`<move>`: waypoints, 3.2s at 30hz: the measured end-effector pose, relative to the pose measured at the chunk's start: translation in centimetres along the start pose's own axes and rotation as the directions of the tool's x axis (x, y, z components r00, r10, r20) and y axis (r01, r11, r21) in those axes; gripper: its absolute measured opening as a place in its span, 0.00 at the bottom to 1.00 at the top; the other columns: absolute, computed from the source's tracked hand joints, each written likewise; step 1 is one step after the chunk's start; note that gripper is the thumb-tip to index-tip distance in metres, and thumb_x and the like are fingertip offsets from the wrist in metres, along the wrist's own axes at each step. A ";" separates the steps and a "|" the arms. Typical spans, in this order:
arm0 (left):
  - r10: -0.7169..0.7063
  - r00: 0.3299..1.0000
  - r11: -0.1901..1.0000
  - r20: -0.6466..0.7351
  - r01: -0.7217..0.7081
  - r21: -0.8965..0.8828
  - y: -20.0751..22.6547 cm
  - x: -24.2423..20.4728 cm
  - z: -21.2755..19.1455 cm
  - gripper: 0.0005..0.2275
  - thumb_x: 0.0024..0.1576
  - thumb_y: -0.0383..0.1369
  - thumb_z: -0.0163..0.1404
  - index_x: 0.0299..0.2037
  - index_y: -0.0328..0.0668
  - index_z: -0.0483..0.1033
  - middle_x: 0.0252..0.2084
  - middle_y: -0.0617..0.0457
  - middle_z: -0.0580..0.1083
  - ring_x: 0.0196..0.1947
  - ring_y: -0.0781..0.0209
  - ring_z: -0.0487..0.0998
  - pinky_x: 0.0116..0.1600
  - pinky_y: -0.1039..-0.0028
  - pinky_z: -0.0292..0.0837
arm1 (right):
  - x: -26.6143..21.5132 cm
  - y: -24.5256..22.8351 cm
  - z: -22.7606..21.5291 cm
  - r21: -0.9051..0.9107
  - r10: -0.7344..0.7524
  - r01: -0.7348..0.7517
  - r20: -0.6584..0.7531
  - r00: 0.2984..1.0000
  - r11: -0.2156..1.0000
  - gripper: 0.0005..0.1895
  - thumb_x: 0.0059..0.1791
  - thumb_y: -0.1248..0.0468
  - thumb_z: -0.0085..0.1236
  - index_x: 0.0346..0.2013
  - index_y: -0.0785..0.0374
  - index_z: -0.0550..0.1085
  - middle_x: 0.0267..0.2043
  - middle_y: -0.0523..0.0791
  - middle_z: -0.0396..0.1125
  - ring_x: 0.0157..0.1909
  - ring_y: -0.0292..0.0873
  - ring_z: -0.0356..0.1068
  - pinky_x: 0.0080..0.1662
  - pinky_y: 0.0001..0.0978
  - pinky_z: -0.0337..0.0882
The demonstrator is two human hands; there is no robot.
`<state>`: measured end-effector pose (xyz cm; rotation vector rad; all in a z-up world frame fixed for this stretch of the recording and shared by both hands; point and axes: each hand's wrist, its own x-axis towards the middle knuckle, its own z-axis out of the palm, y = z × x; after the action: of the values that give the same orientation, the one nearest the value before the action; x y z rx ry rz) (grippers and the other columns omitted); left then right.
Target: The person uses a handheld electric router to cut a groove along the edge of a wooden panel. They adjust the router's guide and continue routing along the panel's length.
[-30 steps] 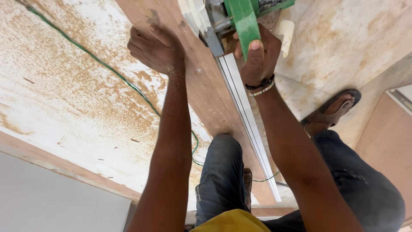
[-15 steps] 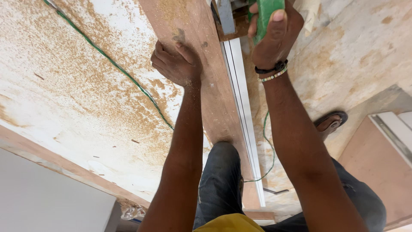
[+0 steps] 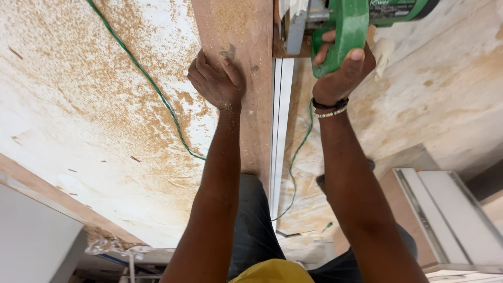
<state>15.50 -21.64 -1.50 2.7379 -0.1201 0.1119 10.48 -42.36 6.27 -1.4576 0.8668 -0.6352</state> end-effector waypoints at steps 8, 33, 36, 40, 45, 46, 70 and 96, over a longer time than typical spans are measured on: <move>0.007 1.000 0.999 -0.005 -0.007 0.045 -0.3 0.0 0.3 0.26 0.64 0.47 0.40 0.57 0.27 0.70 0.50 0.36 0.69 0.50 0.42 0.72 0.55 0.52 0.69 | 0.9 -0.5 0.3 0.024 0.058 -0.058 0.006 0.998 0.998 0.42 0.57 0.32 0.38 0.39 0.73 0.74 0.28 0.49 0.64 0.22 0.42 0.66 0.26 0.31 0.63; 0.045 0.999 0.997 -0.007 -0.045 0.070 -0.4 0.1 0.1 0.25 0.67 0.48 0.36 0.57 0.28 0.67 0.51 0.37 0.69 0.51 0.41 0.72 0.55 0.49 0.69 | 2.9 0.3 0.0 0.027 0.162 -0.162 0.010 0.987 0.986 0.46 0.53 0.27 0.43 0.40 0.73 0.73 0.25 0.48 0.65 0.27 0.44 0.66 0.33 0.35 0.65; 0.057 0.998 0.996 -0.010 -0.056 0.074 -0.1 0.2 0.0 0.25 0.67 0.48 0.37 0.58 0.28 0.67 0.51 0.37 0.68 0.51 0.40 0.71 0.54 0.48 0.68 | 2.7 1.9 0.3 0.082 0.189 -0.188 -0.001 0.982 0.979 0.45 0.54 0.27 0.42 0.43 0.72 0.72 0.25 0.47 0.64 0.26 0.41 0.63 0.31 0.32 0.62; 0.068 0.998 0.995 0.013 -0.068 0.078 -1.1 -0.3 0.6 0.25 0.67 0.49 0.38 0.58 0.30 0.66 0.50 0.37 0.68 0.50 0.41 0.71 0.53 0.50 0.67 | 3.1 2.4 0.6 0.105 0.194 -0.190 -0.023 0.981 0.976 0.44 0.54 0.28 0.43 0.42 0.73 0.73 0.24 0.47 0.64 0.25 0.40 0.61 0.30 0.31 0.60; 0.049 0.994 0.998 0.097 -0.054 0.044 -2.4 -0.7 0.2 0.27 0.67 0.51 0.40 0.59 0.28 0.66 0.50 0.35 0.68 0.51 0.38 0.69 0.55 0.47 0.65 | 4.2 -0.7 1.8 -0.035 0.127 -0.127 -0.006 0.992 0.991 0.45 0.55 0.27 0.39 0.41 0.72 0.75 0.24 0.46 0.66 0.27 0.39 0.66 0.31 0.30 0.62; 0.052 0.994 0.998 0.100 -0.055 0.028 -2.1 0.0 0.5 0.28 0.66 0.52 0.41 0.59 0.28 0.66 0.50 0.34 0.68 0.51 0.37 0.69 0.55 0.47 0.64 | 4.7 -1.1 2.1 -0.056 0.117 -0.117 -0.012 0.993 0.991 0.46 0.55 0.27 0.38 0.40 0.71 0.75 0.24 0.46 0.66 0.27 0.38 0.67 0.31 0.30 0.63; 0.004 1.000 1.000 0.023 -0.005 0.017 13.9 32.3 10.7 0.30 0.66 0.51 0.38 0.60 0.24 0.66 0.56 0.34 0.67 0.57 0.39 0.69 0.60 0.49 0.66 | 10.3 -3.2 4.7 -0.139 0.166 -0.169 -0.030 0.986 0.976 0.46 0.55 0.28 0.35 0.39 0.71 0.77 0.23 0.46 0.67 0.25 0.38 0.65 0.30 0.30 0.60; -0.005 0.999 0.997 -0.034 0.003 -0.074 12.3 32.1 12.9 0.31 0.64 0.55 0.42 0.61 0.27 0.67 0.56 0.36 0.68 0.58 0.43 0.71 0.63 0.52 0.68 | 22.9 -2.7 10.0 0.024 0.076 -0.075 -0.045 0.996 0.997 0.43 0.55 0.29 0.42 0.36 0.71 0.73 0.27 0.48 0.66 0.24 0.41 0.67 0.28 0.34 0.65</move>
<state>46.95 -40.16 -5.59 2.6611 -0.1072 0.1502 31.95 -55.44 5.46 -1.3879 0.9433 -0.6221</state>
